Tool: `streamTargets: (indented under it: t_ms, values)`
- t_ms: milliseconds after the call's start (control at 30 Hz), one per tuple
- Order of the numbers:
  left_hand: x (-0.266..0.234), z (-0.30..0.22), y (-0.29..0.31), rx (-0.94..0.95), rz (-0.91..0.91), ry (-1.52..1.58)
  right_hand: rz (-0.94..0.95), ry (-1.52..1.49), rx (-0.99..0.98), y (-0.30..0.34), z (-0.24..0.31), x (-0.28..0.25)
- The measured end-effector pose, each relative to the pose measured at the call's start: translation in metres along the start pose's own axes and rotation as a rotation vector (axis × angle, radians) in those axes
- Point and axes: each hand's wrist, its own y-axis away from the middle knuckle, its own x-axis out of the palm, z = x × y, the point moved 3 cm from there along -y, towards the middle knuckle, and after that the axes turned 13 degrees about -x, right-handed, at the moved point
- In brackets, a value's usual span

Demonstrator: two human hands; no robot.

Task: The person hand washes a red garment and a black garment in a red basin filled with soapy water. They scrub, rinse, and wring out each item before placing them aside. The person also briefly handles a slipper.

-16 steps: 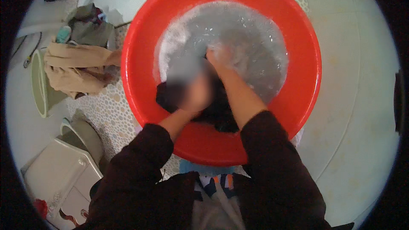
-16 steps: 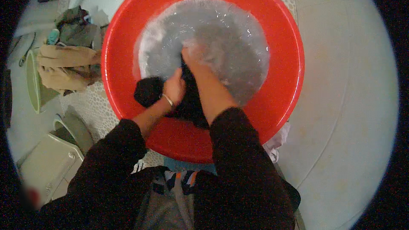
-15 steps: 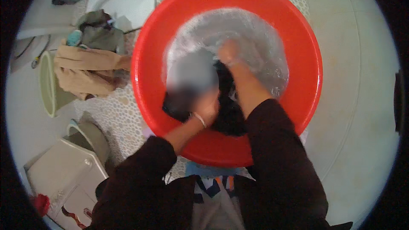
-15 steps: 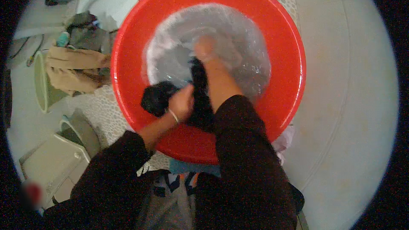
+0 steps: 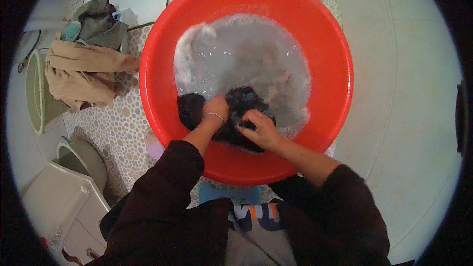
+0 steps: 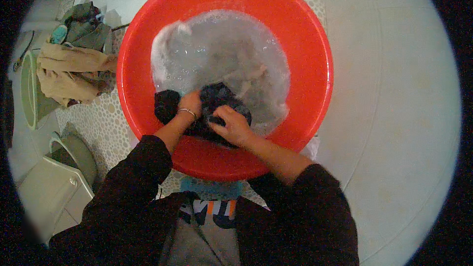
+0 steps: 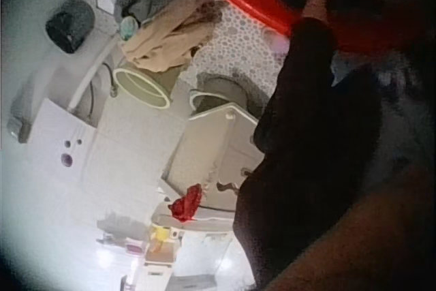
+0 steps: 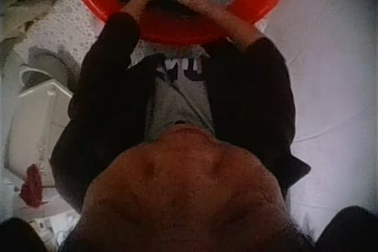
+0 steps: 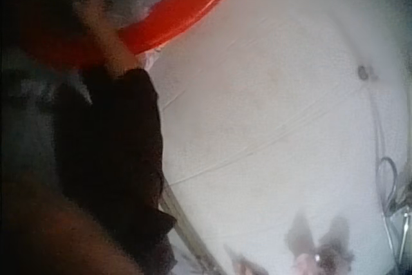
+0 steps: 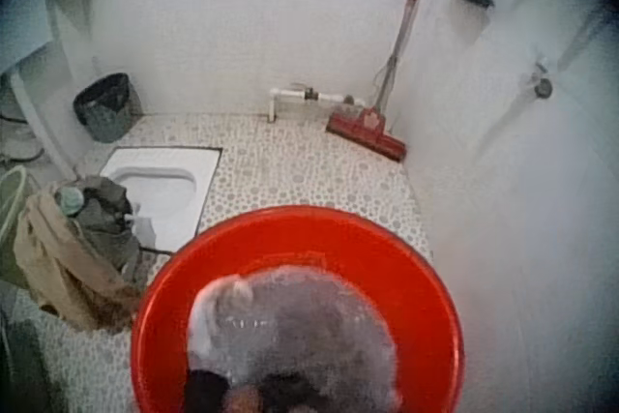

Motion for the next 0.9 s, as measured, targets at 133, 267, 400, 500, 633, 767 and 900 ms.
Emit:
streamTargets:
  t_ms: [133,267,400,500,633,767,900]
  values:
    - [0.021,0.009,-0.028,0.042,-0.037,-0.115,-0.225,0.336,0.291,-0.038,-0.033,0.044]
    - [0.003,0.009,-0.022,-0.054,-0.075,0.148,-0.142,0.415,0.466,-0.082,-0.026,0.034]
    - [0.016,0.004,-0.008,0.005,-0.077,0.253,0.013,0.488,0.534,-0.148,-0.054,0.005]
    - [0.013,-0.011,0.026,0.375,-0.243,-0.091,-0.119,0.459,0.303,-0.173,-0.108,-0.012]
    - [-0.020,0.007,0.088,0.447,-0.216,-0.120,0.078,0.611,0.236,-0.177,-0.062,-0.064]
    - [-0.019,0.011,0.065,0.238,-0.081,-0.029,-0.178,0.447,0.548,-0.130,-0.070,-0.079]
    - [-0.034,-0.010,0.056,0.300,-0.121,0.048,0.102,0.071,0.147,-0.067,-0.059,-0.048]
